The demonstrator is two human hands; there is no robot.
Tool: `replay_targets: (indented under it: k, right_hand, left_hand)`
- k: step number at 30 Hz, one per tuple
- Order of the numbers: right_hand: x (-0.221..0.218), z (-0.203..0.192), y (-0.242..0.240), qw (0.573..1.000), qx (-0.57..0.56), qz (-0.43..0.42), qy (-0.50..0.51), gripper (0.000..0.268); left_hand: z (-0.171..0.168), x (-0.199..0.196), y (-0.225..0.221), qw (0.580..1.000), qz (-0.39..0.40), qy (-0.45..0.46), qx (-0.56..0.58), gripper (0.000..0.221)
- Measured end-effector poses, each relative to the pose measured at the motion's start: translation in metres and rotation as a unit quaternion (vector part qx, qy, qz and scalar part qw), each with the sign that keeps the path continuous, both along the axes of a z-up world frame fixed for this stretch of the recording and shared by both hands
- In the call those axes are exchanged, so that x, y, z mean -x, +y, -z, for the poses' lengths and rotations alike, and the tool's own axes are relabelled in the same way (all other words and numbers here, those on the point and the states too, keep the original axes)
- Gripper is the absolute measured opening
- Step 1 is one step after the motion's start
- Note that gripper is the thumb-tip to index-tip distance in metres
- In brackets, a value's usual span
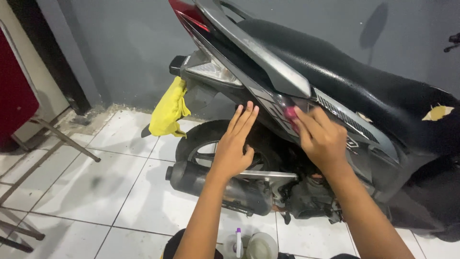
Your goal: The person sprays a cleaning solution onto the side of a motorcycle and then uses a pink sponge to scrub the bodywork. They dip the sponge into a bucket of water and continue scrubbing the side panels and rear section of the bike.
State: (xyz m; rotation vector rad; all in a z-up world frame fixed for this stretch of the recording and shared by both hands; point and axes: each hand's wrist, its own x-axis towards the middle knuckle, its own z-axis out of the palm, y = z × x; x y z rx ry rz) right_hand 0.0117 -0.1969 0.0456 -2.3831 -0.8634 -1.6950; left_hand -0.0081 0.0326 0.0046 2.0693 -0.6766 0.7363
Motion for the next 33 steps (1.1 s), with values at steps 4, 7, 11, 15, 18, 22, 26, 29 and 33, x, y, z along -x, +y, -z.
replay_targets:
  k: [4,7,11,15,18,22,26,29,33]
  right_hand:
    - [0.003,0.042,-0.037,1.000,-0.010,0.002,-0.006,0.015]
    - [0.004,0.052,-0.045,0.999,-0.032,-0.025,0.011,0.017]
    - [-0.001,0.018,-0.016,0.997,0.048,0.002,-0.066,0.016]
    - [-0.011,-0.017,0.021,0.998,0.039,-0.028,-0.048,0.013]
    - [-0.014,-0.026,0.029,0.998,0.021,-0.052,-0.027,0.012]
    - [-0.003,-0.002,-0.002,0.999,0.021,-0.035,-0.008,0.012]
    - [0.011,0.049,-0.058,0.997,0.054,0.040,-0.023,0.013]
    - [0.022,0.086,-0.095,0.995,0.075,0.065,-0.034,0.016]
    - [0.017,0.121,-0.129,0.998,0.032,0.048,-0.027,0.011]
  left_hand:
    - [-0.006,0.006,0.001,1.000,0.006,0.015,0.009,0.094]
    - [-0.003,0.003,0.000,1.000,0.005,0.007,0.008,0.093]
    - [-0.001,0.001,-0.001,1.000,0.001,0.000,0.012,0.095]
    - [-0.007,0.007,-0.002,1.000,0.004,0.015,0.017,0.095]
    - [-0.002,0.001,-0.005,1.000,-0.002,0.011,0.011,0.095]
    - [0.002,-0.004,-0.005,1.000,0.002,0.006,0.009,0.096]
    - [0.005,-0.008,-0.004,1.000,-0.002,-0.003,-0.002,0.097]
    - [0.007,-0.011,-0.004,1.000,-0.003,-0.008,-0.006,0.097]
    - [0.008,-0.013,-0.003,1.000,0.001,-0.017,0.002,0.097]
